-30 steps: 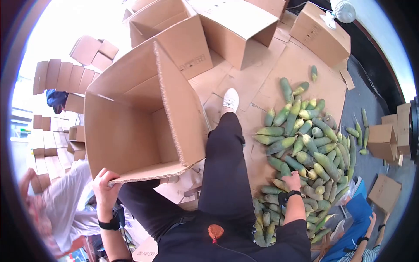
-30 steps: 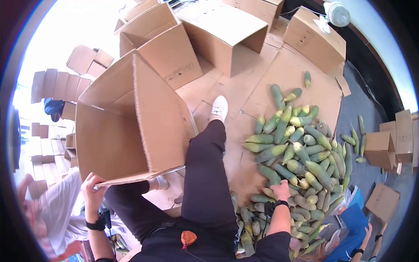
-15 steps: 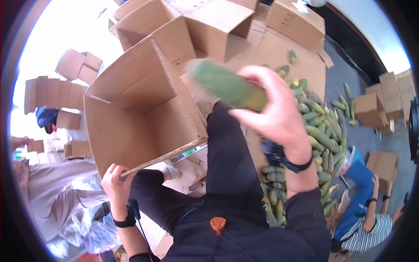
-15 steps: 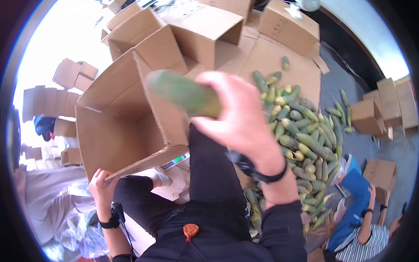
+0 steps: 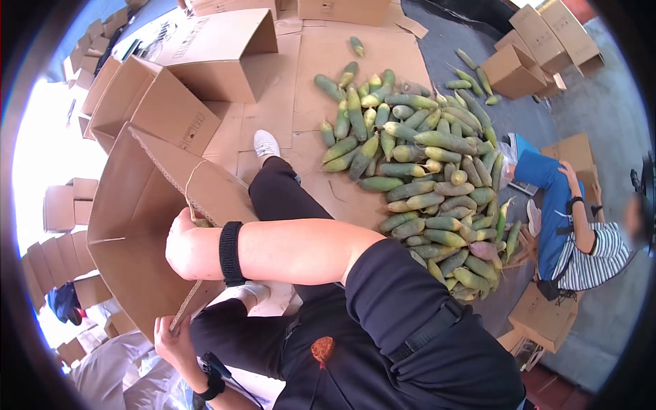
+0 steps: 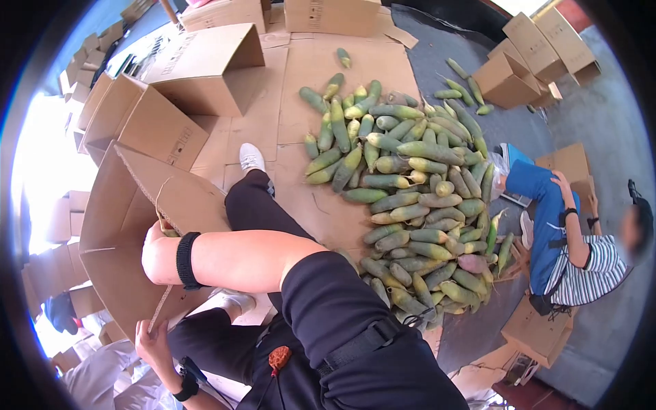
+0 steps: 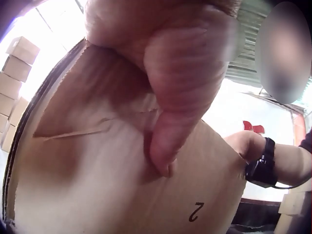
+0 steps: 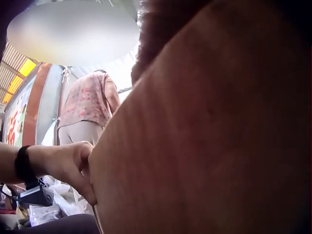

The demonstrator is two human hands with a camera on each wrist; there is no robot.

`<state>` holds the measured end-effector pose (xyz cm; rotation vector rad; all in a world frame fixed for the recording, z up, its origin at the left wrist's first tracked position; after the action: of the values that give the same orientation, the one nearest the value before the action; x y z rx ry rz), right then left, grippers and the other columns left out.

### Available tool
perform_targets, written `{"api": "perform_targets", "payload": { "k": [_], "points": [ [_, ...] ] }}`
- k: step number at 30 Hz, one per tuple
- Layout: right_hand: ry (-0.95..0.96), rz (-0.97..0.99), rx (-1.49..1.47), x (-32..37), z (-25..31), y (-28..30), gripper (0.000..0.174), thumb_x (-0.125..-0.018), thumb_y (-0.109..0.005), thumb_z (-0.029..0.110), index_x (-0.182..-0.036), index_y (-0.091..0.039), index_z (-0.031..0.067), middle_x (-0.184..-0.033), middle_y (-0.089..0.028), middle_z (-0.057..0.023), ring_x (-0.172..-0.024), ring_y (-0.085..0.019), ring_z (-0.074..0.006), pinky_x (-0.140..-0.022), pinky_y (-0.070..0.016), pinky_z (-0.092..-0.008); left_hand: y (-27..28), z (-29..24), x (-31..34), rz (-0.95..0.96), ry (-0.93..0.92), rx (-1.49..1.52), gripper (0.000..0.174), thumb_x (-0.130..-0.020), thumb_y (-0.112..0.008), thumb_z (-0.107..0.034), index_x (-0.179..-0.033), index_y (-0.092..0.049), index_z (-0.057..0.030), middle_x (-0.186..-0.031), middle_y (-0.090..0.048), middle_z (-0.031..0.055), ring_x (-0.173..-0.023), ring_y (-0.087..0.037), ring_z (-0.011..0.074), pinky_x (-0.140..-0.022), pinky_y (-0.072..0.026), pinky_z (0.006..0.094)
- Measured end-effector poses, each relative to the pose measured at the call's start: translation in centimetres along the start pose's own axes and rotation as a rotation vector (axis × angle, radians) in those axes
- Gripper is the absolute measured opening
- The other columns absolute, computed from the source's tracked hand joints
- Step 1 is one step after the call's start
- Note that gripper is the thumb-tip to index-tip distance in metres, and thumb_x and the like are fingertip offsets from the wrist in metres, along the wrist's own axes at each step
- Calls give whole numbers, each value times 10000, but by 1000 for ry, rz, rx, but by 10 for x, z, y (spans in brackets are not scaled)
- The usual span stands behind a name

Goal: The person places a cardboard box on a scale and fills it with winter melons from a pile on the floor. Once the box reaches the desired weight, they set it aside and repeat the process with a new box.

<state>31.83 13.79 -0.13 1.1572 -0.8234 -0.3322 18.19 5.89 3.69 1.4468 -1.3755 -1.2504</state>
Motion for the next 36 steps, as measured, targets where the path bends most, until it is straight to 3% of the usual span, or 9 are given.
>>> {"api": "perform_targets", "payload": {
  "k": [6, 9, 14, 19, 20, 26, 30, 32, 36],
  "points": [
    [27, -316, 4, 32, -3, 17, 212, -738, -697, 229, -915, -693, 114, -899, -680, -81, -866, -639, -212, -668, -471, -379, 1, -3, 0, -17, -12, -12, 220, -683, -743, -123, -796, -581, -25, -761, -560, 102, -721, -564, 308, -639, -440, 363],
    [-50, -788, -347, 70, -24, 43, 78, -739, -641, 167, -727, -602, 100, -719, -660, -95, -673, -658, -218, -596, -468, -360, -1, -6, -1, -5, -38, 25, 225, -685, -745, -116, -830, -599, -27, -793, -580, 104, -745, -576, 305, -663, -450, 358],
    [-82, -1256, -1018, 187, -111, 9, 126, -797, -600, 177, -841, -661, 75, -775, -652, -132, -739, -641, -313, -654, -497, -390, -3, 0, -1, 6, -63, 45, 238, -703, -744, -104, -887, -614, -26, -860, -614, 107, -798, -597, 299, -710, -465, 345],
    [-786, -1044, -994, 258, -212, -181, 123, -845, -610, 127, -924, -652, 42, -808, -665, -67, -699, -604, -120, -661, -490, -268, -5, 1, 0, 12, -64, 10, 234, -723, -737, -112, -894, -610, -14, -882, -620, 109, -821, -600, 308, -725, -466, 349],
    [-926, -935, -991, 275, -227, -235, 149, -832, -571, 213, -889, -653, 103, -853, -663, -113, -798, -638, -307, -681, -503, -379, -5, -1, 0, 7, -70, 8, 233, -724, -736, -116, -892, -611, -14, -883, -620, 110, -821, -600, 310, -727, -466, 351],
    [-1571, -192, -729, 426, -215, -526, 196, -816, -524, 163, -903, -659, 52, -954, -649, -200, -947, -604, -378, -806, -488, -458, -9, 0, 1, 48, -26, 19, 192, -751, -712, -108, -879, -611, -7, -852, -606, 103, -804, -592, 284, -750, -454, 334],
    [-1393, 247, -776, 438, -139, -626, 207, -813, -524, 126, -951, -648, 36, -1024, -625, -246, -1006, -592, -378, -855, -489, -441, -14, -1, -1, 70, -32, 25, 179, -766, -700, -108, -888, -617, -6, -855, -607, 83, -805, -588, 255, -769, -446, 322],
    [-1545, 89, -896, 435, -107, -607, 269, -819, -527, 117, -1072, -590, 53, -1097, -603, -209, -1027, -583, -388, -872, -486, -445, -16, 3, 0, 90, 45, 79, 178, -772, -693, -99, -894, -614, 4, -867, -611, 86, -822, -588, 242, -781, -443, 318],
    [-1251, 257, -694, 368, -73, -585, 419, -827, -531, 103, -1237, -485, 173, -1282, -469, -111, -1096, -544, -352, -877, -478, -464, -16, 7, -1, 71, 25, 104, 168, -765, -698, -88, -860, -593, 2, -812, -567, 74, -788, -544, 230, -765, -431, 313]
  ]
}}
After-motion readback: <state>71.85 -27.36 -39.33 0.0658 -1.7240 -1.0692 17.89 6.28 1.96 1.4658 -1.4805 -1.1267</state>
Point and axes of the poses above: each hand's wrist, its own x-axis away from the middle knuckle, its own y-axis out of the back of the hand, z = x × y, the point moved 10 cm from there along -x, towards the middle knuckle
